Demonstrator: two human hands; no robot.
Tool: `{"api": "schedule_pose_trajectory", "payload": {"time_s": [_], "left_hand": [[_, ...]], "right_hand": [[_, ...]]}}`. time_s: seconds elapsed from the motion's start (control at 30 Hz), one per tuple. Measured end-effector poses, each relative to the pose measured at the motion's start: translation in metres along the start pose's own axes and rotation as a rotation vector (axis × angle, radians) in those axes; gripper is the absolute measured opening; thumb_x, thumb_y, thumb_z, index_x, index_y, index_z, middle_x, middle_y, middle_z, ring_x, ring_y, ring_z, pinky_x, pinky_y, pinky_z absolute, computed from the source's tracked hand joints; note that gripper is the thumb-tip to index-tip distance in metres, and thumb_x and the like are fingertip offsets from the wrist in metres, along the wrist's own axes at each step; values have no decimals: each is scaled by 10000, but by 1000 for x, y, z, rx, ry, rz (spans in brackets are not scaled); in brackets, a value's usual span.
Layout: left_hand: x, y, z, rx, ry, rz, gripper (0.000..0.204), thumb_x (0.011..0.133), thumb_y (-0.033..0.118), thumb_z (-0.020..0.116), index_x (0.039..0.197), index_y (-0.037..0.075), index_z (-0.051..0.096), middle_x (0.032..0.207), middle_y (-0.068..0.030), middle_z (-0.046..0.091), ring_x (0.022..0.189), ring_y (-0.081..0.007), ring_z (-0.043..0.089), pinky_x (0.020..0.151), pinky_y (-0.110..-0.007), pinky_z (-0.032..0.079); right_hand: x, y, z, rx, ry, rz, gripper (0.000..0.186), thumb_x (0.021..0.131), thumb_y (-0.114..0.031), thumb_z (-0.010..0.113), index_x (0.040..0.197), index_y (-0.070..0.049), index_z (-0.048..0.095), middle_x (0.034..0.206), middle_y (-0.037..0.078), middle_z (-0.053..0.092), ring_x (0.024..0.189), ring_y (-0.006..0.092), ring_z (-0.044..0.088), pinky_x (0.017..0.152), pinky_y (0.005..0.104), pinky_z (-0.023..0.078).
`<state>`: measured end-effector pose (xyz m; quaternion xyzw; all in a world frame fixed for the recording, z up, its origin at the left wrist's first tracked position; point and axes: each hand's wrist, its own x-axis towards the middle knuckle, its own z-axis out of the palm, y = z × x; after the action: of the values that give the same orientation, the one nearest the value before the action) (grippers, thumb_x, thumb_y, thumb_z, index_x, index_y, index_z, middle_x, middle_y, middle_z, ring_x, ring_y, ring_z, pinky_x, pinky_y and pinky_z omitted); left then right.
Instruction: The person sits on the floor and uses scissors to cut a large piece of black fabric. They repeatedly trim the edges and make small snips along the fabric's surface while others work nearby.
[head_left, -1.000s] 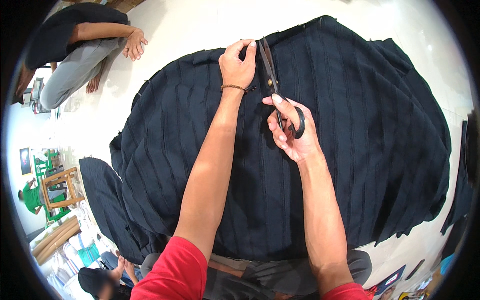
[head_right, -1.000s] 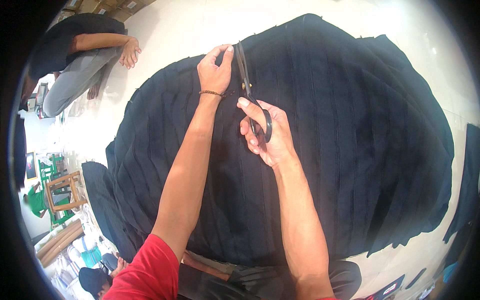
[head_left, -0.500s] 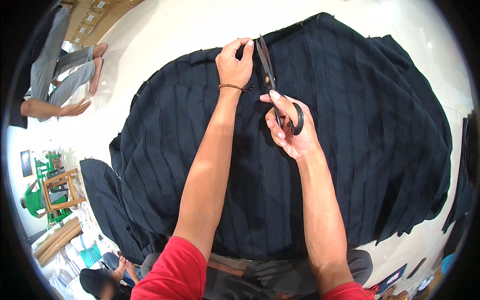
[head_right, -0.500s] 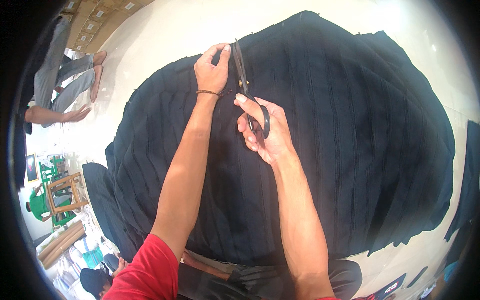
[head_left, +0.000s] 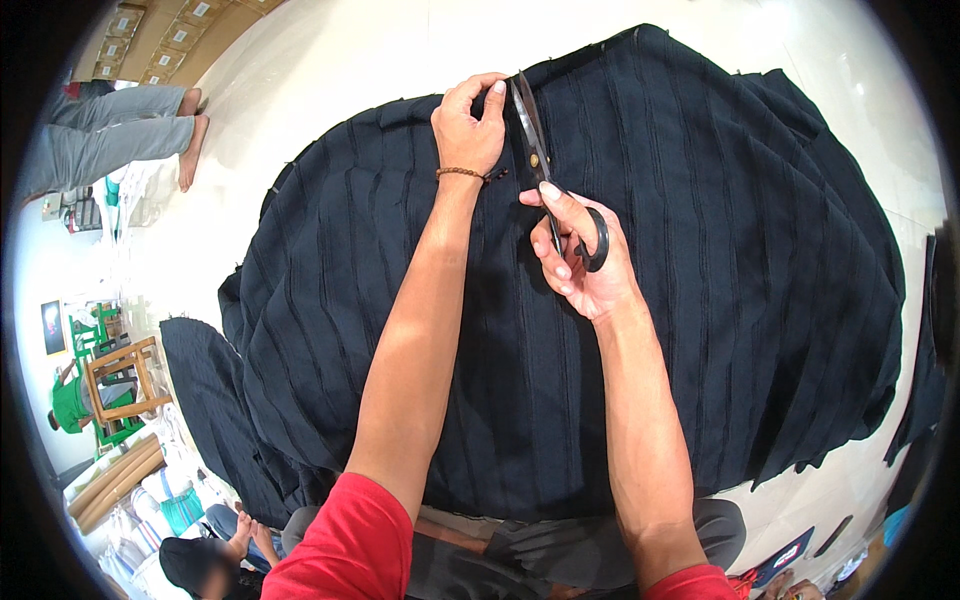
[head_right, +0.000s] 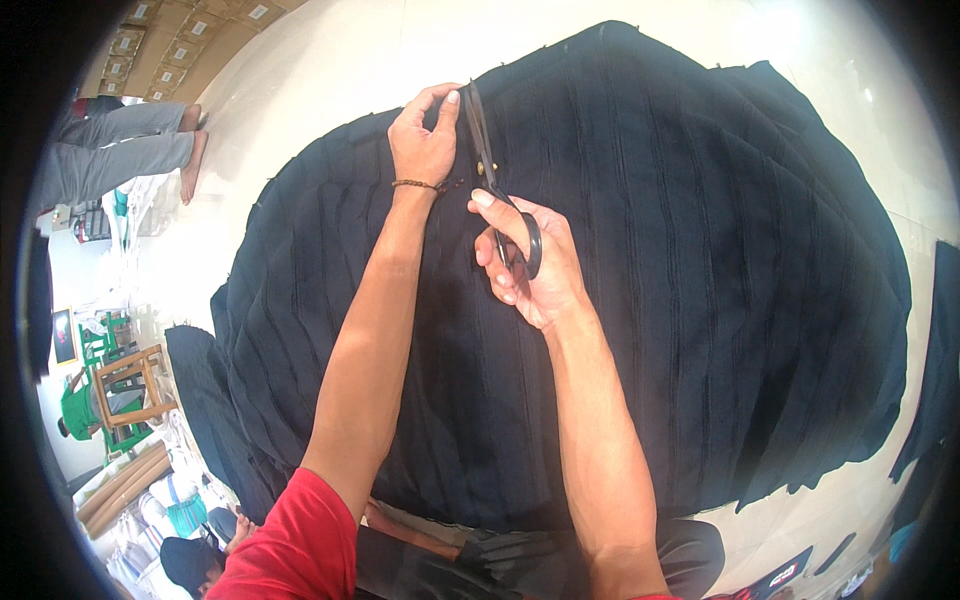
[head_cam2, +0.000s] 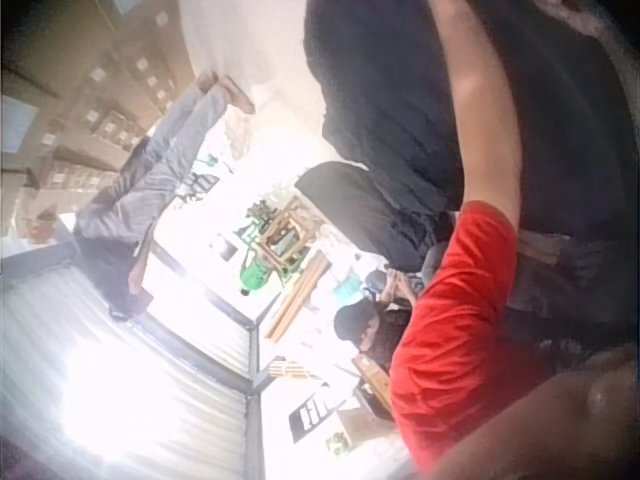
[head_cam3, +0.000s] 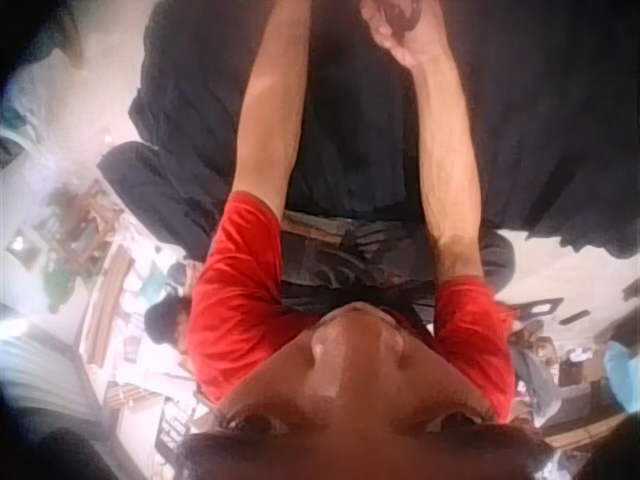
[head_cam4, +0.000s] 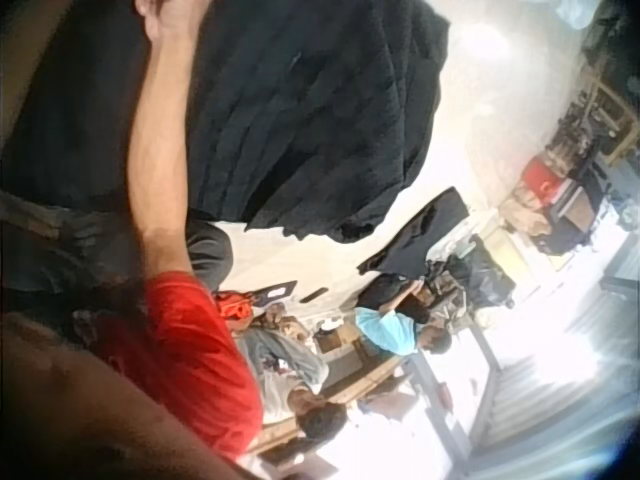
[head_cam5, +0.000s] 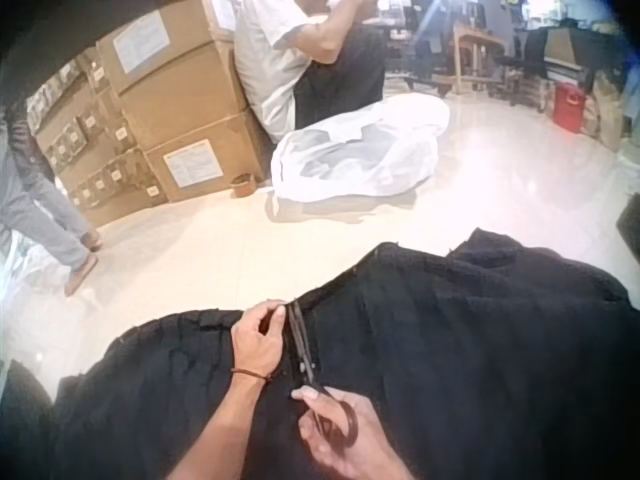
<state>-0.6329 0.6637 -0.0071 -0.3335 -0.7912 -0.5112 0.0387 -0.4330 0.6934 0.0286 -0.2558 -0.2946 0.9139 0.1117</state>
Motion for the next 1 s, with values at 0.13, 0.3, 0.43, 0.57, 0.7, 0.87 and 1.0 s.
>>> {"api": "schedule_pose_trajectory", "payload": {"time_s": [0.13,0.3,0.43,0.57,0.7,0.87,1.0], "left_hand": [[0,0,0,2,0,18,187,958,227,679,1081,114,762,1076,-111,751,1079,-235,680,969,-366,493],[0,0,0,2,-7,20,180,954,218,682,1079,119,765,1069,-99,753,1071,-231,681,975,-363,489],[0,0,0,1,-12,37,175,950,211,684,1076,121,766,1065,-92,754,1069,-229,680,977,-362,487],[0,2,-1,12,-22,14,176,954,214,679,1077,118,763,1065,-102,751,1066,-231,679,972,-360,489],[0,3,0,12,-23,-7,178,960,216,670,1076,116,761,1066,-113,749,1064,-232,678,965,-360,490],[1,2,0,14,-21,5,179,962,213,666,1073,110,761,1069,-107,750,1066,-225,679,966,-358,490],[1,1,0,7,-26,23,180,964,212,663,1073,108,761,1076,-92,752,1072,-216,678,976,-354,487]], "right_hand": [[0,0,0,9,4,5,437,950,-359,700,1090,51,644,614,74,628,360,53,456,319,182,372],[1,0,-2,16,-1,2,440,945,-365,704,1084,49,648,618,73,628,361,53,457,321,178,378],[1,0,-2,42,-8,-4,442,952,-366,695,1094,51,649,623,76,629,363,54,459,318,179,377],[0,0,-1,100,-10,-5,371,939,-325,721,1055,20,647,608,71,629,364,54,468,312,187,353],[-2,-1,-3,101,-22,20,342,930,-306,736,1032,7,645,597,70,628,364,53,472,310,192,344],[-2,0,-3,24,-12,6,433,959,-366,683,1092,44,650,626,81,633,362,53,460,298,184,357],[-1,1,-4,39,-6,4,429,959,-364,682,1085,45,650,623,79,631,358,53,458,297,184,359]]}}
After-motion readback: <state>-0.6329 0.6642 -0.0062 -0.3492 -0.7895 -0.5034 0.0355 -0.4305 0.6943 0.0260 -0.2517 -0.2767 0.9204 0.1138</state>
